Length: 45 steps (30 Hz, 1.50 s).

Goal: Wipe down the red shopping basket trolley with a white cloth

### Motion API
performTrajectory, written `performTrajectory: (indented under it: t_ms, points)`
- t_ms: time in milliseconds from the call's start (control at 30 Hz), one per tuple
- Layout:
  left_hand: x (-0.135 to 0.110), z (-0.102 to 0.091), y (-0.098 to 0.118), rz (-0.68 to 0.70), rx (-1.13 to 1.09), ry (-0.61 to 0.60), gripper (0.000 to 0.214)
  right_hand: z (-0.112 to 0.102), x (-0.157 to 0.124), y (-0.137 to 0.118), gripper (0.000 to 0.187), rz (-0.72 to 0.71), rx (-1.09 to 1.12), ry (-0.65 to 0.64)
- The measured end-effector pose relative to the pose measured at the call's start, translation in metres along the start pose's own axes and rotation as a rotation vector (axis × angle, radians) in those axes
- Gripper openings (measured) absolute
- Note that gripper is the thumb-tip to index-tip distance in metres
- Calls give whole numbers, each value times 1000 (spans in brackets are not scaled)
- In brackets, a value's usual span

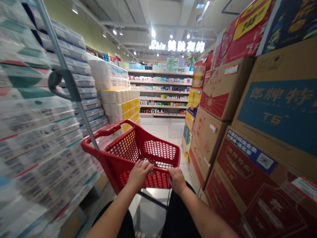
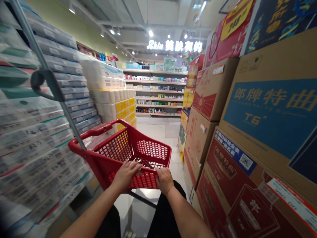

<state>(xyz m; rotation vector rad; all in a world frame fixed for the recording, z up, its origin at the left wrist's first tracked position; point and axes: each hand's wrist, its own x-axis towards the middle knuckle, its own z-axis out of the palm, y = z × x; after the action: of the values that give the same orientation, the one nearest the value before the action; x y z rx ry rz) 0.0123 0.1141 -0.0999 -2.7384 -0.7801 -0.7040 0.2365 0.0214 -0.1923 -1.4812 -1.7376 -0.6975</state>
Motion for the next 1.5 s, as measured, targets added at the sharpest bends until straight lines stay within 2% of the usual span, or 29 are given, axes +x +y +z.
performTrajectory:
  t_ms: [133, 267, 333, 567, 800, 933, 1100, 1233, 1500]
  points:
    - [4, -2, -6, -49, 14, 51, 30, 3, 0, 7, 29, 62, 11, 7]
    - [8, 12, 9, -180, 59, 180, 23, 10, 0, 7, 26, 104, -10, 60]
    - [11, 17, 20, -201, 71, 214, 20, 13, 1, 8, 25, 109, -33, 85]
    - [26, 29, 36, -216, 85, 209, 20, 18, 4, 22, 22, 98, -71, 99]
    - [30, 50, 30, -105, 113, 223, 23, 12, 8, 40, 19, 138, -47, 56]
    - [30, 41, 12, -72, 96, 189, 22, 14, 7, 46, 18, 150, -48, 50]
    - [32, 24, -1, -234, 91, 186, 21, 25, 6, 46, 18, 171, -68, 69]
    - [41, 31, 11, -300, 130, 189, 21, 37, 9, 44, 19, 199, -67, 107]
    - [54, 63, 41, -231, 115, 136, 22, 39, 14, 40, 17, 197, -95, 132]
